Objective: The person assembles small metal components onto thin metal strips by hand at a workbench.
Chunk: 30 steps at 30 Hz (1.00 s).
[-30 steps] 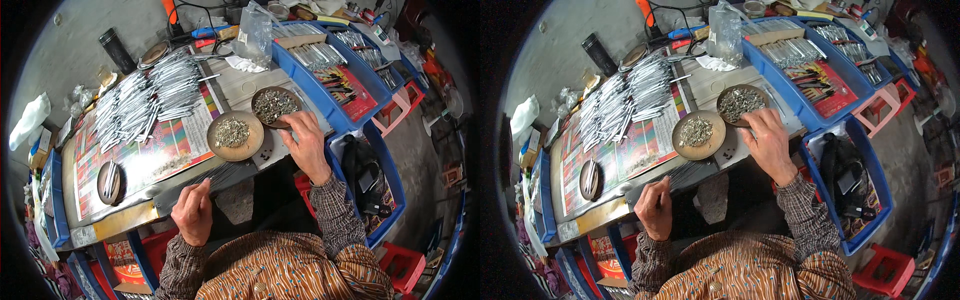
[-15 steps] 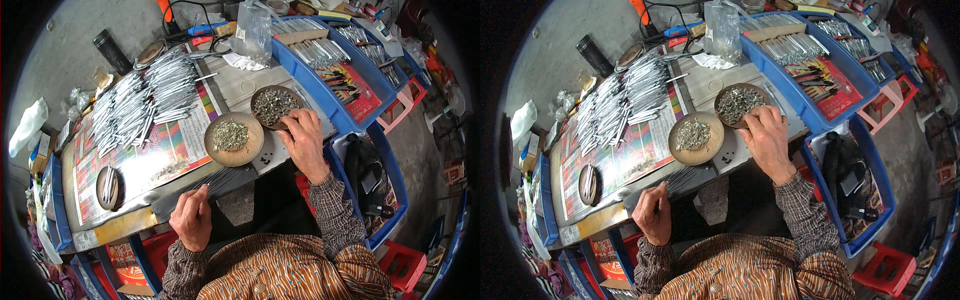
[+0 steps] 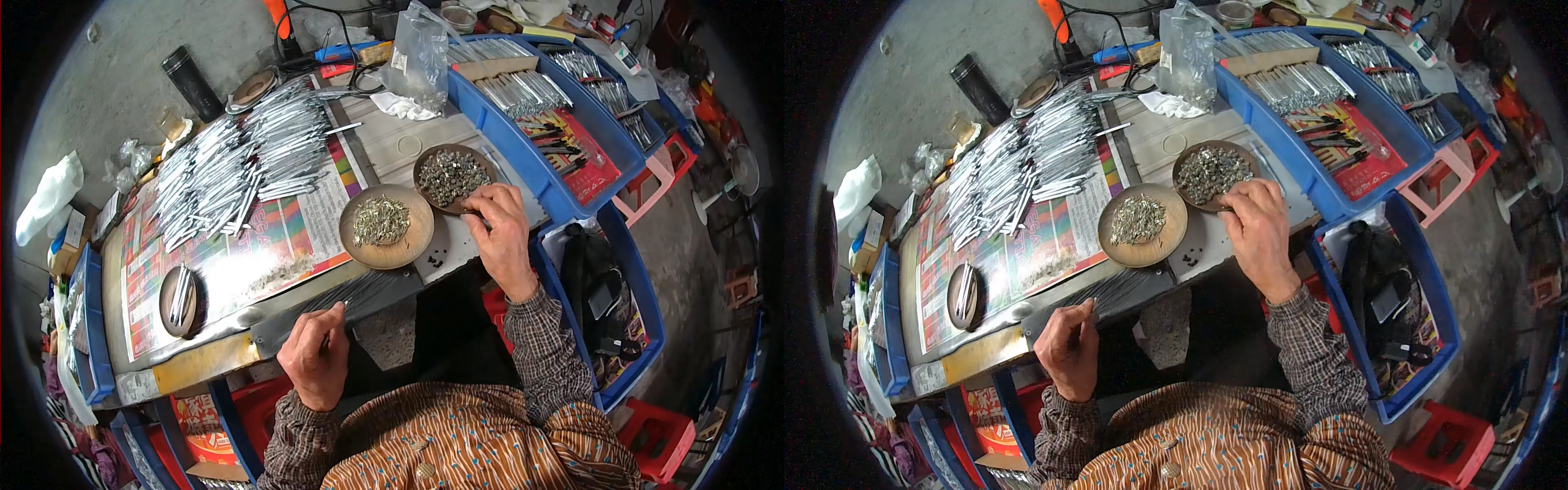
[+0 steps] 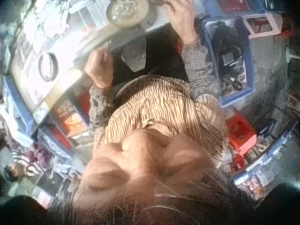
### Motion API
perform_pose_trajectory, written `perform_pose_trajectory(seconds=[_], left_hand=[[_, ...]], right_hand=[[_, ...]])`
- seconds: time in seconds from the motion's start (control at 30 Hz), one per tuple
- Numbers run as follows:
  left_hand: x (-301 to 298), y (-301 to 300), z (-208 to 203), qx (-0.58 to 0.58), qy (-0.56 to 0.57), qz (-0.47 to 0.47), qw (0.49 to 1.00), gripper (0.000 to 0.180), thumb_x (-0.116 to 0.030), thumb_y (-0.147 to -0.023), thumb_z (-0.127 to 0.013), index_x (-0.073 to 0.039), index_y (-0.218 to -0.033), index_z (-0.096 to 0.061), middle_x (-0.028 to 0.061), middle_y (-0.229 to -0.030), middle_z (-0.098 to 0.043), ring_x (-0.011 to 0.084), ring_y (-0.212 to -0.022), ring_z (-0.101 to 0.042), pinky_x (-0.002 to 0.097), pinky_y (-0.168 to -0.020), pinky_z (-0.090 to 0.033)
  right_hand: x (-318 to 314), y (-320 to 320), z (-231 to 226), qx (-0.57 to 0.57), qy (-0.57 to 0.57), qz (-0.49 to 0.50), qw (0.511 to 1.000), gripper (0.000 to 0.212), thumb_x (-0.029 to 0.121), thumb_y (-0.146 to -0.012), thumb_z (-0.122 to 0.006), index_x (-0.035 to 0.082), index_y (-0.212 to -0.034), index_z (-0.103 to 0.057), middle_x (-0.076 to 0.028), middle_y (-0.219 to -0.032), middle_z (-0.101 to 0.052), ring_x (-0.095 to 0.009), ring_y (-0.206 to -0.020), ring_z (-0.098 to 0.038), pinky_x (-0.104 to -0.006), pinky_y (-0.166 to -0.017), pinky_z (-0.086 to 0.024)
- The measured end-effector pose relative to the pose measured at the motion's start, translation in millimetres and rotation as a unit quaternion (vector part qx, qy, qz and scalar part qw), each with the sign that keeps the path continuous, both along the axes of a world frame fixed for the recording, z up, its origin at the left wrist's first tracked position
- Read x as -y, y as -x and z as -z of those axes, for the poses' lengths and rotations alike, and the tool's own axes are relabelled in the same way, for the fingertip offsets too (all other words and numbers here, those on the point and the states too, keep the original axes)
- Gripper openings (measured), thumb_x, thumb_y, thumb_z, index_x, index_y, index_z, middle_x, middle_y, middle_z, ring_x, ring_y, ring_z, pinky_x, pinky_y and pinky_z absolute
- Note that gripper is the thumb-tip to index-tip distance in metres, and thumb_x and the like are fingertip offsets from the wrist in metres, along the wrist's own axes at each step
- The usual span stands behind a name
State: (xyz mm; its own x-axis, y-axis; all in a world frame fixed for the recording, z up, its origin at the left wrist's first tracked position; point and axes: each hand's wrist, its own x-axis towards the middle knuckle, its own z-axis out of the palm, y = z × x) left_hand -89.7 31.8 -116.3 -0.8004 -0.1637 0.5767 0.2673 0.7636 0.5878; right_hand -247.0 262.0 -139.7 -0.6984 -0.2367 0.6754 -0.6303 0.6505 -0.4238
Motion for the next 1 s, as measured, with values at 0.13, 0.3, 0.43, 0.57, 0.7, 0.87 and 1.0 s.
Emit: perform_pose_trajectory(seconds=[0.13,0.3,0.43,0.57,0.7,0.87,1.0], left_hand=[[2,-7,2,0.042,-0.069,0.015,0.997,0.013,0.011,-0.08,-0.059,0.005,-0.091,-0.063,0.008,-0.075,-0.063,0.0107,-0.063,-0.057,0.0226,-0.056,-0.045],[2,-13,2,0.114,-0.196,0.031,0.973,0.011,0.008,-0.085,-0.057,0.005,-0.095,-0.062,0.0055,-0.077,-0.061,0.0057,-0.058,-0.051,0.0198,-0.05,-0.04],[-9,-9,-6,0.124,-0.356,0.068,0.924,0.013,0.007,-0.087,-0.056,0.004,-0.098,-0.061,0.0071,-0.077,-0.061,0.0036,-0.054,-0.045,0.0181,-0.046,-0.034],[-11,-11,-5,0.132,-0.448,0.098,0.879,0.013,0.004,-0.088,-0.056,0.003,-0.1,-0.061,0.0066,-0.078,-0.061,0.0041,-0.052,-0.045,0.0184,-0.045,-0.033],[-12,-15,-3,0.124,-0.503,0.131,0.845,0.013,0.001,-0.088,-0.058,0.002,-0.101,-0.06,0.0068,-0.078,-0.062,0.0041,-0.052,-0.045,0.0182,-0.044,-0.032],[-13,-20,-4,0.13,-0.524,0.132,0.831,0.013,0.0,-0.089,-0.058,0.002,-0.101,-0.06,0.0072,-0.078,-0.063,0.0042,-0.052,-0.045,0.0183,-0.043,-0.031],[-14,-21,-4,0.141,-0.532,0.137,0.824,0.014,0.001,-0.089,-0.058,0.003,-0.103,-0.06,0.004,-0.078,-0.062,0.0032,-0.054,-0.046,0.018,-0.045,-0.034]], right_hand=[[2,1,0,-0.001,0.026,-0.016,1.0,0.013,0.002,-0.072,-0.065,0.001,-0.085,-0.063,-0.009,-0.09,-0.059,-0.028,-0.091,-0.053,-0.0392,-0.081,-0.043],[16,-19,-12,-0.003,0.069,-0.054,0.996,0.012,-0.001,-0.073,-0.065,0.001,-0.085,-0.062,-0.009,-0.086,-0.06,-0.028,-0.084,-0.056,-0.0372,-0.074,-0.046],[39,-56,-19,0.07,0.131,-0.157,0.976,0.015,-0.006,-0.073,-0.066,0.0,-0.087,-0.06,-0.009,-0.081,-0.06,-0.024,-0.072,-0.059,-0.0323,-0.063,-0.048],[59,-81,-18,0.21,0.226,-0.292,0.905,0.014,-0.006,-0.074,-0.068,0.0,-0.085,-0.062,-0.007,-0.08,-0.063,-0.015,-0.072,-0.059,-0.0275,-0.065,-0.048],[69,-92,-20,0.272,0.259,-0.346,0.86,0.016,-0.005,-0.076,-0.069,0.0,-0.089,-0.062,-0.006,-0.083,-0.063,-0.012,-0.072,-0.059,-0.0234,-0.064,-0.047],[73,-97,-21,0.268,0.254,-0.36,0.857,0.015,-0.006,-0.079,-0.065,0.0,-0.093,-0.06,-0.006,-0.086,-0.062,-0.012,-0.077,-0.062,-0.0246,-0.066,-0.051],[74,-99,-22,0.268,0.252,-0.35,0.862,0.015,-0.006,-0.08,-0.065,0.0,-0.092,-0.06,-0.006,-0.086,-0.062,-0.012,-0.076,-0.062,-0.0247,-0.065,-0.051]])
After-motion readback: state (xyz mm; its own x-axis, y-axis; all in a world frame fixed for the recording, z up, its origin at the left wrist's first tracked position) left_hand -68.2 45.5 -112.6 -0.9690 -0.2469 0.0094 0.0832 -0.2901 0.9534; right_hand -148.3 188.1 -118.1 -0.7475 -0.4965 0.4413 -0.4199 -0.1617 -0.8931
